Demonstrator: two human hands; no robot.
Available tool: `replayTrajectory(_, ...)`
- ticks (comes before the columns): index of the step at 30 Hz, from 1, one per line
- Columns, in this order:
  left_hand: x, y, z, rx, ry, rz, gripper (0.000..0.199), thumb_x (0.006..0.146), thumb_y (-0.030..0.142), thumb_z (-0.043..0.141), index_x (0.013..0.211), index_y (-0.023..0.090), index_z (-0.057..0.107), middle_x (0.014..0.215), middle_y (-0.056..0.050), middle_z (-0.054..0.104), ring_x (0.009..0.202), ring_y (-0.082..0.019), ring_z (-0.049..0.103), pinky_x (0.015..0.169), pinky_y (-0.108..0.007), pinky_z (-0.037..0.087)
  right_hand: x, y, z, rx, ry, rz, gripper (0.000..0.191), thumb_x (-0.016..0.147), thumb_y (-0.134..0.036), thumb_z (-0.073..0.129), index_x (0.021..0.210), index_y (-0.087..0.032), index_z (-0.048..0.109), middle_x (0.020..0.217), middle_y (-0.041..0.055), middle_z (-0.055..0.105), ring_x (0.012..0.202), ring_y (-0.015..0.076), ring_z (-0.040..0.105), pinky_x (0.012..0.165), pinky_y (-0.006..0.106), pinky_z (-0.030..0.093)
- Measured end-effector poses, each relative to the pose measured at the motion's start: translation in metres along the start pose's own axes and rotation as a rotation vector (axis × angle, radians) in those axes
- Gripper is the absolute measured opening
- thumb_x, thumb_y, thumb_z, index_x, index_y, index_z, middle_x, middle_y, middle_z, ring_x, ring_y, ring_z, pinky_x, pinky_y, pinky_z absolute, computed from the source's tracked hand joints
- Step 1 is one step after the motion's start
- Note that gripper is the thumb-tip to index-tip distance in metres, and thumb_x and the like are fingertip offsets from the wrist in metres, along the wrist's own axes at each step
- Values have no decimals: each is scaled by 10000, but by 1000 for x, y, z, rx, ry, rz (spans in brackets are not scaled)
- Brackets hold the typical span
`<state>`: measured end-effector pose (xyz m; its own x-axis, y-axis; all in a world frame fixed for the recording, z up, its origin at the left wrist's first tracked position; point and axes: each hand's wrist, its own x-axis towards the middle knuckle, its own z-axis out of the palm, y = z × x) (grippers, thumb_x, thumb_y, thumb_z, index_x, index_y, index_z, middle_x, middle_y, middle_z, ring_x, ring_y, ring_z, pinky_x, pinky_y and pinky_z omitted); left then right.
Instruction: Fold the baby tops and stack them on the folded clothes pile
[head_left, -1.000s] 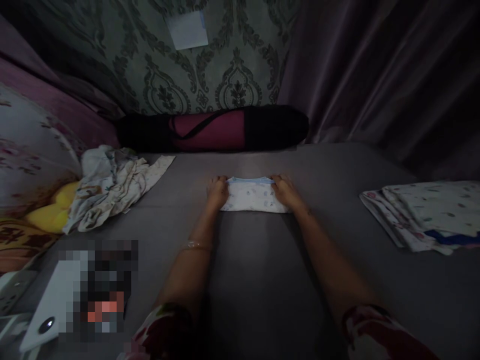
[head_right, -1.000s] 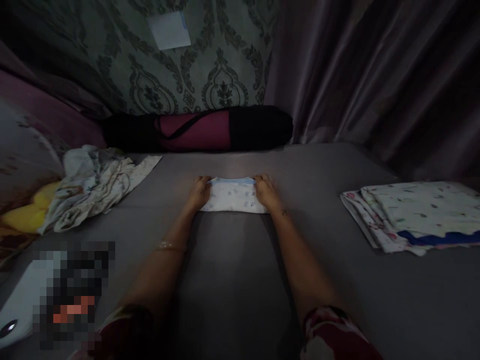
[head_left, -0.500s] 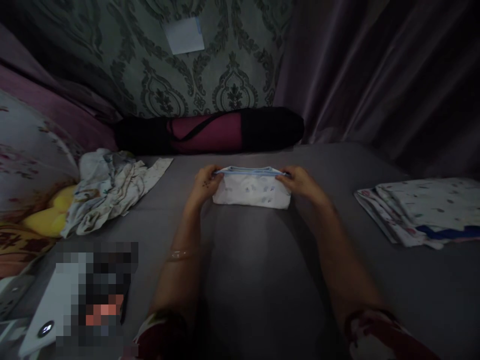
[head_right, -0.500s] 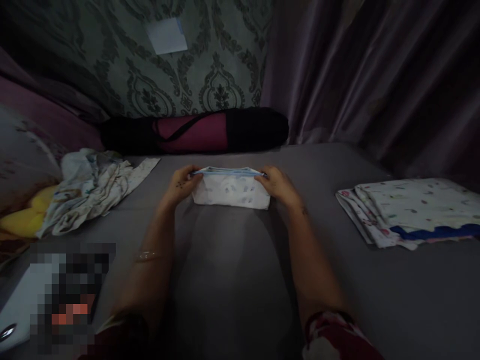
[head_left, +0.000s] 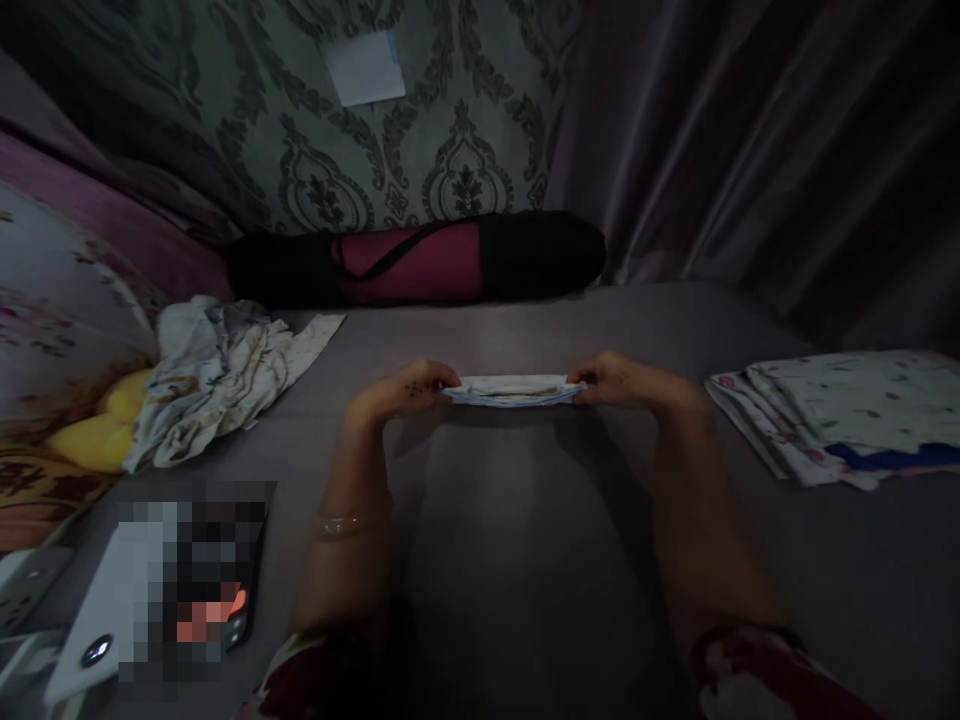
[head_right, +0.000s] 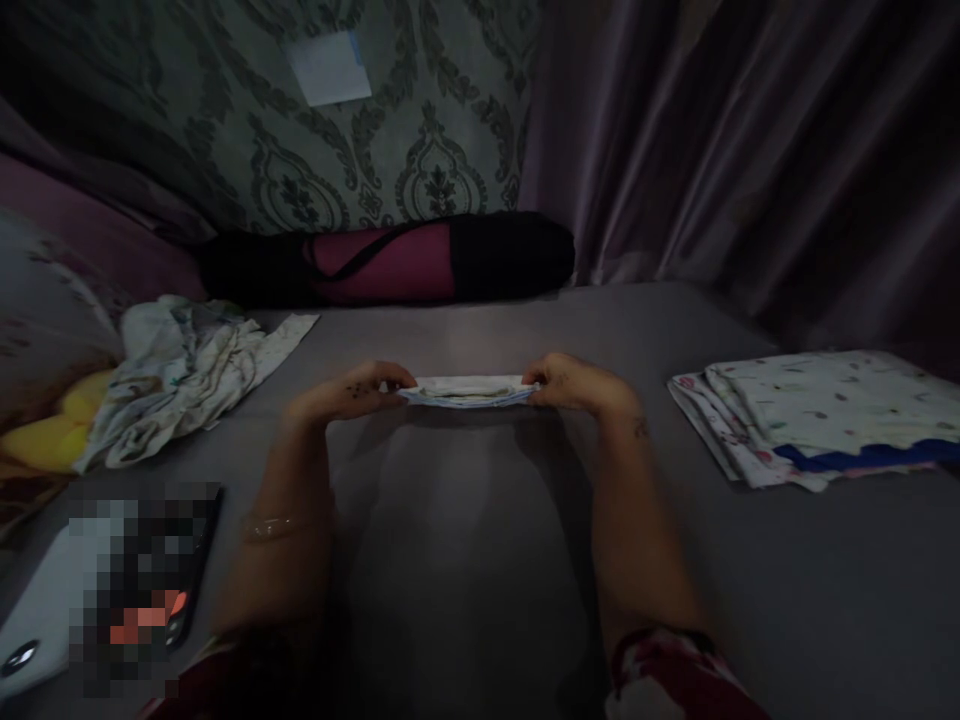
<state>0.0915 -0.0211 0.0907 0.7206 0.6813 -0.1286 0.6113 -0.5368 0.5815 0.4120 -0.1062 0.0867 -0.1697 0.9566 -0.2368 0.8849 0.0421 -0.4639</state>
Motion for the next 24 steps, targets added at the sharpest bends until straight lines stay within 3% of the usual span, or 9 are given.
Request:
replayTrajectory(6,-3,1,0,-56,-196,11,246,724,247,597,944,183,687,832,-2,672,731,-130,565,639,-208,418,-4,-10,-3,72,-230,68,280,648,-345,679,879,-197,730,767,15,689,753,185,626,642,250,443)
replayTrajectory(11,0,-3,2,-72,-181,-19,339,752,400,639,998,170,673,884,-40,682,787,-156,604,661,-224,441,-11,-21,-8,242,-258,5,345,682,-467,683,864,-178,729,842,43,715,866,208,642,752,269,472)
replayTrajectory(14,4,0,4,-19,-111,1,347,824,415,564,1030,152,661,879,-53,682,782,-163,613,672,-241,452,-9,-22,-8,268,-174,-55,359,789,-464,590,942,-168,723,883,44,719,872,200,641,773,274,473)
replayTrajectory(17,13,7,17,72,-8,21,306,866,344,507,1048,144,651,926,-67,688,798,-171,621,711,-267,473,2,-23,4,176,-10,-102,369,883,-394,475,1056,-159,700,953,61,722,890,209,650,790,295,482)
replayTrajectory(19,20,12,32,122,84,48,297,884,284,474,1094,142,630,1026,-84,685,880,-184,630,787,-289,488,12,-27,22,84,119,-95,397,923,-330,399,1166,-155,660,1111,88,698,1008,229,638,868,324,478)
replayTrajectory(21,23,17,48,186,164,96,314,898,223,439,1154,137,600,1144,-106,658,1023,-197,613,907,-314,472,20,-36,45,-7,263,-80,459,944,-272,348,1334,-128,542,1344,118,577,1216,235,539,1011,343,412)
replayTrajectory(24,21,26,71,323,217,135,360,910,172,403,1232,124,556,1286,-130,595,1226,-224,522,1074,-381,371,22,-52,80,-203,318,-120,527,962,-257,294,1428,-44,416,1497,153,397,1402,257,322,1153,397,245)
